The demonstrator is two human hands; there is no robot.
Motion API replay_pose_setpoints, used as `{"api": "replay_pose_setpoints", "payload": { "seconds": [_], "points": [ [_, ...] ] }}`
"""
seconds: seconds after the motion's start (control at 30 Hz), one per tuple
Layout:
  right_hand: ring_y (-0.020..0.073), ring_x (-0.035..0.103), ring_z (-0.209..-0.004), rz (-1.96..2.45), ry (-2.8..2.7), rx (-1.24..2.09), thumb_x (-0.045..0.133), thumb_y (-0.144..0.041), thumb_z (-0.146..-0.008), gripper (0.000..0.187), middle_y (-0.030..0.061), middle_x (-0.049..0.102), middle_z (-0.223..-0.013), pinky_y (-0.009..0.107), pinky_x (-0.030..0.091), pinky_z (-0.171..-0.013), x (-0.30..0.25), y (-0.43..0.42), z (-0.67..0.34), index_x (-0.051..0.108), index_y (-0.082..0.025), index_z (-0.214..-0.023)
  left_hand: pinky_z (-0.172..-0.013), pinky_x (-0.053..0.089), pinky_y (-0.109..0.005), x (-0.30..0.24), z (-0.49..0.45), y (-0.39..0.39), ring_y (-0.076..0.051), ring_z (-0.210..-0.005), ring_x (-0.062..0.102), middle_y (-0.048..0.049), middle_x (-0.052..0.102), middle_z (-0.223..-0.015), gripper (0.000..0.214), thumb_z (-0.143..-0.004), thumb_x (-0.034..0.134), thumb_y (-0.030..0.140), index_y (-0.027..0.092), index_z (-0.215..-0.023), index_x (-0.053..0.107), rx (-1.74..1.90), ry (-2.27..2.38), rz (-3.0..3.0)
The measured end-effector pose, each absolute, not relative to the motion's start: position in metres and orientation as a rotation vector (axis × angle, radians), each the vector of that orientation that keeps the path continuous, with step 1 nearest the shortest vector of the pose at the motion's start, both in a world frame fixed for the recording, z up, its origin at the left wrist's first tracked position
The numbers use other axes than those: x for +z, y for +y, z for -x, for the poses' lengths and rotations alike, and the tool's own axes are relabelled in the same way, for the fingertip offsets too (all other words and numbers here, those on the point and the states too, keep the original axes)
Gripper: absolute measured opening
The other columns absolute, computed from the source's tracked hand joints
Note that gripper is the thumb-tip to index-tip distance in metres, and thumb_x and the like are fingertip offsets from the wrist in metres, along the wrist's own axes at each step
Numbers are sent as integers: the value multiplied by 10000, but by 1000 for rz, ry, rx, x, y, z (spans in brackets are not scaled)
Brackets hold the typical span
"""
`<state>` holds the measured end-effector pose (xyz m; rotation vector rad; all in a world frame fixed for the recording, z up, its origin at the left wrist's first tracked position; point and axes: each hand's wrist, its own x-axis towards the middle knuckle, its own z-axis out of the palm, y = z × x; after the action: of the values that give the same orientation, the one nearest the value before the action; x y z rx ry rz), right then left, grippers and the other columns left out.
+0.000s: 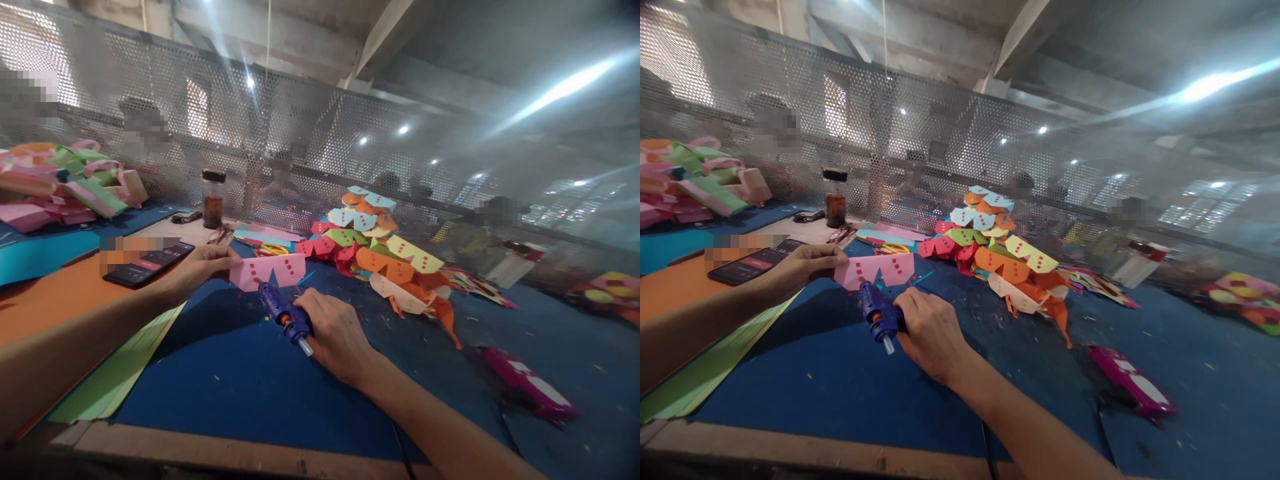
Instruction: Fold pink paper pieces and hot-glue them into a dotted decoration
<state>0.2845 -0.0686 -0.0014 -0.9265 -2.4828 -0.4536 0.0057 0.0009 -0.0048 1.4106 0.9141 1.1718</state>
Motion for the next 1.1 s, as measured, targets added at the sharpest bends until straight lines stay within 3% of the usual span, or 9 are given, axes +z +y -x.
{"api": "replay_pose_setpoints", "payload": {
  "seconds": [1.1],
  "points": [
    [204,588,-763,941,-2544,-425,629,-160,-837,161,59,647,-896,316,374,-656,-3,-68,-284,569,-163,-987,-688,515,-282,-2,-7,-1,-148,-658,628,-25,686,-683,209,-713,798,348,161,-696,706,1153,918,-1420]
  ]
}}
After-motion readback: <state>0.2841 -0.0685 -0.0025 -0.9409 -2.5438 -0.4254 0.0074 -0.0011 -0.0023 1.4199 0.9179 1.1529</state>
